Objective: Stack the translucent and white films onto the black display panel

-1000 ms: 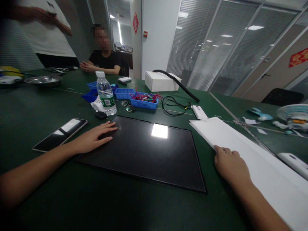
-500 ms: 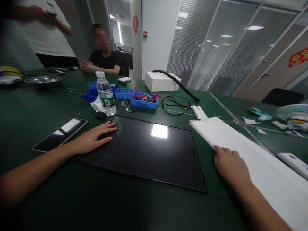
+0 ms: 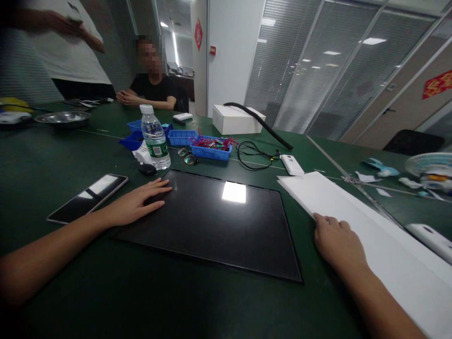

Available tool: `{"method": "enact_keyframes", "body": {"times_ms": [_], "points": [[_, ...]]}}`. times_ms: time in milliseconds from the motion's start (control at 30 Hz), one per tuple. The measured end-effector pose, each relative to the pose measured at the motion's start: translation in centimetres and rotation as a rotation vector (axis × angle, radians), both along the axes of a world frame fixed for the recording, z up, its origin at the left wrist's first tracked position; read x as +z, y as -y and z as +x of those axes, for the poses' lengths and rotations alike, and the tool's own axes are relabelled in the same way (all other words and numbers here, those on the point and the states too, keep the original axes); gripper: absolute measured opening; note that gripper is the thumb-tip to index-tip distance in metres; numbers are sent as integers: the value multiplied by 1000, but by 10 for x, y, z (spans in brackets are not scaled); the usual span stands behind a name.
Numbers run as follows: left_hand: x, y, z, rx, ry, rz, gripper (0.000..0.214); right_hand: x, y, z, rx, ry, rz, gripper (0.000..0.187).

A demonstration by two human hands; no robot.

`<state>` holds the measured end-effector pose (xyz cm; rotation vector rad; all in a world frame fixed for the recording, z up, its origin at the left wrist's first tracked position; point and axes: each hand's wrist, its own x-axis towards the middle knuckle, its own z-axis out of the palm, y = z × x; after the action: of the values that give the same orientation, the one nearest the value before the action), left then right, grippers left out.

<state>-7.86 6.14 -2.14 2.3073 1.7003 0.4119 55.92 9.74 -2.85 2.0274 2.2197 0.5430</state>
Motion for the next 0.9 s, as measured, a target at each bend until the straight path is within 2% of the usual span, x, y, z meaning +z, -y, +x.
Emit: {"method": "enact_keyframes", "body": {"times_ms": [233, 400, 467, 600, 667, 767, 833, 900], "points": [[-1, -1, 0, 0, 14, 8, 77, 26, 13, -14, -166, -18, 12, 62], [0, 0, 1, 1, 19, 5, 77, 35, 40, -47, -82, 27, 25, 58], [1, 1, 1, 4, 23, 6, 77, 30, 55, -67, 29, 55, 52, 54], [1, 1, 1, 5, 25, -4, 78, 12, 82, -108, 351, 100, 185, 49], [0, 1, 1, 2, 24, 2, 77, 6, 89, -124, 532, 93, 242, 52], [-3, -1, -1, 0, 19, 18, 77, 6, 94, -140, 802, 55, 231, 56], [-4, -2, -1, 3, 12, 13, 77, 10, 93, -145, 914, 14, 196, 53], [-4, -2, -1, 5, 7, 2, 76, 14, 91, -145, 945, -40, 171, 48]]}}
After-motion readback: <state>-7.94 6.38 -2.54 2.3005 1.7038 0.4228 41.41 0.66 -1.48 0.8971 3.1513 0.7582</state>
